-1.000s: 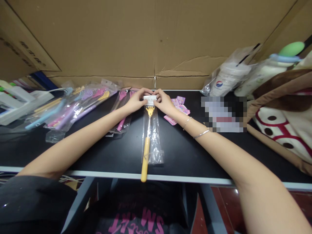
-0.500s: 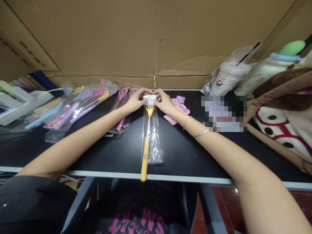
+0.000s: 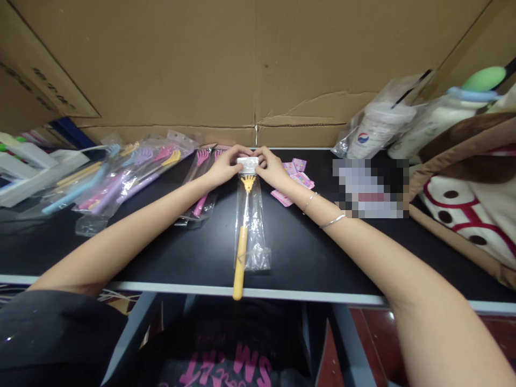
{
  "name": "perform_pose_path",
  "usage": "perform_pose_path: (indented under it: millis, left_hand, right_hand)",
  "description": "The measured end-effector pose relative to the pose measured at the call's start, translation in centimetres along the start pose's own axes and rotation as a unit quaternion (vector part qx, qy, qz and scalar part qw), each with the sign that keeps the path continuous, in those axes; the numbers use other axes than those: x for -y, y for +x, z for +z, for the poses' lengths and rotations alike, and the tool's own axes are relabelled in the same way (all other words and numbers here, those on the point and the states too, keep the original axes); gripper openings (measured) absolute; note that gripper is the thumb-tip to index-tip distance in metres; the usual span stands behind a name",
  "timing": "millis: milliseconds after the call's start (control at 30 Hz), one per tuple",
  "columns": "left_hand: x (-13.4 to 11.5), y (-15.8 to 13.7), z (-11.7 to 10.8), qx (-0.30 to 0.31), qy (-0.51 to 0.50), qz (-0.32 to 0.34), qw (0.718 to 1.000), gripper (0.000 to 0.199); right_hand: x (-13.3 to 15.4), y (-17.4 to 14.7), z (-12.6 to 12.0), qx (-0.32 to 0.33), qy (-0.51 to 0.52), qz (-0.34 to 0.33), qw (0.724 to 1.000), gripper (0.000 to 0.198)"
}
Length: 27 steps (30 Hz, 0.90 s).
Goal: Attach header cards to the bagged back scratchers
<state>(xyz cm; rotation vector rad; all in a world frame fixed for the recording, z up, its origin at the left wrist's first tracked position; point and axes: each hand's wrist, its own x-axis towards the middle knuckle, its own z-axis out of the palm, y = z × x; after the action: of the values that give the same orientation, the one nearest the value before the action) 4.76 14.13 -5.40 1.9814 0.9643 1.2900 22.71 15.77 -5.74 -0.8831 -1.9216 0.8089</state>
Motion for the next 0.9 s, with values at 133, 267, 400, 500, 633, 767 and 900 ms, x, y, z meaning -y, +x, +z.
perform_pose_path:
  millis: [133, 267, 400, 500, 633, 767, 900]
  left_hand:
    - [0.04, -0.03, -0.03, 0.003, 0.000, 0.009, 1.000, 0.045]
    - [0.11, -0.02, -0.09, 0.008, 0.001, 0.012, 1.000, 0.043]
    - [0.11, 0.00, -0.13, 0.011, 0.003, 0.009, 1.000, 0.043]
    - [0.13, 0.01, -0.13, 0.011, 0.002, 0.009, 1.000, 0.043]
    - [0.25, 0.03, -0.14, 0.011, 0.007, 0.013, 1.000, 0.045]
    - [0.30, 0.05, -0.17, 0.015, 0.015, 0.012, 1.000, 0.048]
    - [0.21, 0.06, -0.18, 0.015, 0.020, 0.007, 1.000, 0.049]
  right_hand:
    - [0.08, -0.01, -0.03, 0.003, -0.004, -0.001, 1.000, 0.029]
    - [0.19, -0.03, -0.08, 0.006, -0.008, 0.000, 1.000, 0.031]
    - [0.20, -0.04, -0.07, 0.007, -0.008, 0.000, 1.000, 0.031]
    - [0.19, -0.04, -0.04, 0.009, -0.010, -0.002, 1.000, 0.031]
    - [0.02, 0.01, -0.05, 0.013, -0.013, -0.007, 1.000, 0.032]
    - [-0.32, 0.08, -0.08, 0.017, -0.019, -0.014, 1.000, 0.032]
    - [-0.50, 0.11, -0.08, 0.019, -0.018, -0.020, 0.999, 0.034]
